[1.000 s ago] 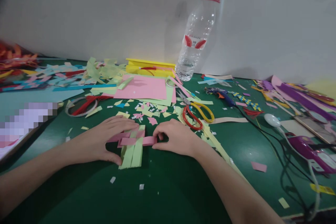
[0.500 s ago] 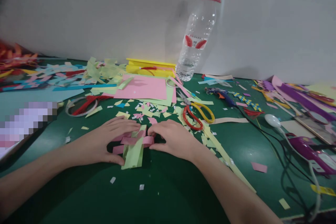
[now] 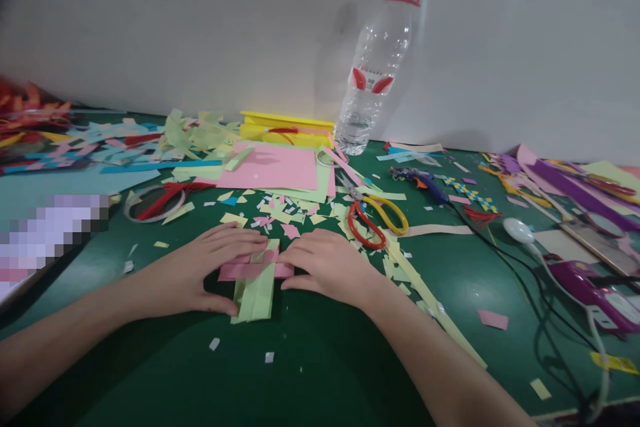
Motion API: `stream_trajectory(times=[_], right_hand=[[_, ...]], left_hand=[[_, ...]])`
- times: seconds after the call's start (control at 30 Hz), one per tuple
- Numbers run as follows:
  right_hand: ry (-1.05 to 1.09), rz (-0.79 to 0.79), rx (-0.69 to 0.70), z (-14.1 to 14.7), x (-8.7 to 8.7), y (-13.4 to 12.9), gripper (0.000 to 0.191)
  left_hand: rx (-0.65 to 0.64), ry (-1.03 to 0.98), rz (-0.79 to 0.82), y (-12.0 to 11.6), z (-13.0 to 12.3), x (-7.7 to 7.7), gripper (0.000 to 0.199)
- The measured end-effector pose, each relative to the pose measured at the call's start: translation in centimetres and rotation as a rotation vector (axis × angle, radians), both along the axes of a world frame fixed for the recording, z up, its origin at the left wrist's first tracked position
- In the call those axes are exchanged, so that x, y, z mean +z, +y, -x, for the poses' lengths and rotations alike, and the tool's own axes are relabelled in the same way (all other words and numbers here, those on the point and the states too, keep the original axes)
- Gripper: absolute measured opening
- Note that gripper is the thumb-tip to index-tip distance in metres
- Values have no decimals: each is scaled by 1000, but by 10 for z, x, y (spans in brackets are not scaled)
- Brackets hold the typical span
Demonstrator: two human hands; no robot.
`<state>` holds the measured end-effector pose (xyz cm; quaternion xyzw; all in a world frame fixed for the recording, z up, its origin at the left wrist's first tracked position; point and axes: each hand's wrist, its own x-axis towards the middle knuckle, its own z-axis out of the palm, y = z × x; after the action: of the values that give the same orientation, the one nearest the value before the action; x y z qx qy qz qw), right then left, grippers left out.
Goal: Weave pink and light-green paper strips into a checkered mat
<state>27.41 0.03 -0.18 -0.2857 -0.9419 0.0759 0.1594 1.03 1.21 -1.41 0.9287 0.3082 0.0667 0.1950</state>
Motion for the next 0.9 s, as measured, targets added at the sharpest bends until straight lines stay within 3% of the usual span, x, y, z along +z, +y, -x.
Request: stream_trajectory(times=[0.37,0.9], right_hand=[[-28,37,55,-3,-2,3,20],[0,51,3,-2,-1,3,19]], left_hand=[[-8,13,-18,-2,-2,1,74],[3,18,-21,-4,-6,-1,74]])
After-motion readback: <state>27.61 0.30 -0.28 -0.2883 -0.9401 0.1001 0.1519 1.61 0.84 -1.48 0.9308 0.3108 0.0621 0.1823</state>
